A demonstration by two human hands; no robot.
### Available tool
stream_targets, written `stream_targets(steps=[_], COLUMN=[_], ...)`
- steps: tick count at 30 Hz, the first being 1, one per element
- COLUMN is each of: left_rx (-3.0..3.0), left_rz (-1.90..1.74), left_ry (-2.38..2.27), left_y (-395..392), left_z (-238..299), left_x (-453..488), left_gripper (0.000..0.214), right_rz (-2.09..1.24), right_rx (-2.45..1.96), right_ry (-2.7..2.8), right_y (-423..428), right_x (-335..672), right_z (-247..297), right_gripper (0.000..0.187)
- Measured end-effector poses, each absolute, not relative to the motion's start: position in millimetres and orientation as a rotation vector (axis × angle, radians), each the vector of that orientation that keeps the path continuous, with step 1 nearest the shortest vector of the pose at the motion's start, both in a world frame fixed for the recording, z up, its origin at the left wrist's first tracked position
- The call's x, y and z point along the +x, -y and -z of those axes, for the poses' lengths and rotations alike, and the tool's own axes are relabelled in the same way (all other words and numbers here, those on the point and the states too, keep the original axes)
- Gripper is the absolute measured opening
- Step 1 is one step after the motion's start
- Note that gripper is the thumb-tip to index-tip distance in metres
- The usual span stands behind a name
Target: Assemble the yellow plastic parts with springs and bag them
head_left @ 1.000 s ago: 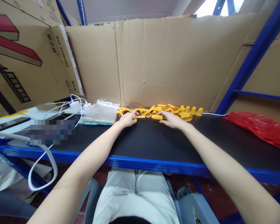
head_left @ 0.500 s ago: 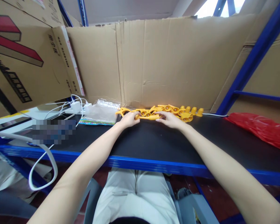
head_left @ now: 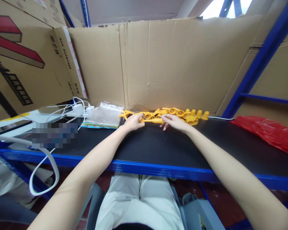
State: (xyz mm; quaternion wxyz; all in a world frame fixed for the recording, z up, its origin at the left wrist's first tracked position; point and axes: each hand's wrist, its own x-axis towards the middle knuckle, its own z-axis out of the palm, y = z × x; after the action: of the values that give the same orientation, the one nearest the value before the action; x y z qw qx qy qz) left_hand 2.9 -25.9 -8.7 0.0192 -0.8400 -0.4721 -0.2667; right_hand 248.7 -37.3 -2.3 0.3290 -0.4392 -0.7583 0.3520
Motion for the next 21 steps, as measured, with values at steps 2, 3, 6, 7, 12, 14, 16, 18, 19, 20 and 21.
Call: stream_targets(steps=[2, 3, 6, 7, 12, 14, 16, 18, 19, 20, 21], left_rx=[-2.609, -2.611, -2.616, -2.618, -2.615, -2.607, -2.595, -2.585, -2.580, -2.577, -2.575], left_rz=[0.821, 0.826, 0.870, 0.886, 0.902, 0.897, 0.896, 0.899, 0.902, 0.908, 0.914], left_ry=[1.478, 1.480, 1.453, 1.439, 1.412, 1.416, 1.429, 1.448, 1.458, 1.465, 1.467], left_y=[24.8, 24.6, 25.5, 26.3, 31.0, 31.5, 31.2, 30.6, 30.4, 30.3, 30.3], left_z=[9.4, 9.6, 9.3, 8.8, 6.1, 5.9, 6.2, 6.5, 6.6, 6.6, 6.6], left_x=[2.5, 2.3, 2.4, 2.8, 5.6, 6.4, 6.6, 6.3, 6.0, 5.7, 5.5], left_gripper=[0.030, 0.029, 0.028, 0.028, 0.028, 0.028, 0.028, 0.028, 0.027, 0.027, 0.026], right_rz=[-0.963, -0.980, -1.001, -1.008, -1.066, -1.069, -1.067, -1.051, -1.041, -1.032, -1.024], right_rx=[-1.161, -1.155, -1.125, -1.125, -1.207, -1.261, -1.284, -1.274, -1.259, -1.242, -1.226], right_ry=[1.995, 1.997, 1.993, 1.988, 1.912, 1.886, 1.887, 1.902, 1.910, 1.914, 1.915], right_y=[39.8, 40.8, 42.9, 43.6, 47.4, 48.1, 47.6, 45.9, 44.7, 43.6, 42.5], right_x=[250.1, 250.7, 251.5, 251.1, 247.7, 247.0, 247.2, 247.9, 248.3, 248.7, 249.0], right_z=[0.4, -0.4, -3.0, -4.1, -8.6, -8.9, -8.1, -6.3, -5.2, -4.0, -3.0], right_gripper=[0.040, 0.042, 0.038, 0.036, 0.046, 0.047, 0.047, 0.042, 0.041, 0.043, 0.047])
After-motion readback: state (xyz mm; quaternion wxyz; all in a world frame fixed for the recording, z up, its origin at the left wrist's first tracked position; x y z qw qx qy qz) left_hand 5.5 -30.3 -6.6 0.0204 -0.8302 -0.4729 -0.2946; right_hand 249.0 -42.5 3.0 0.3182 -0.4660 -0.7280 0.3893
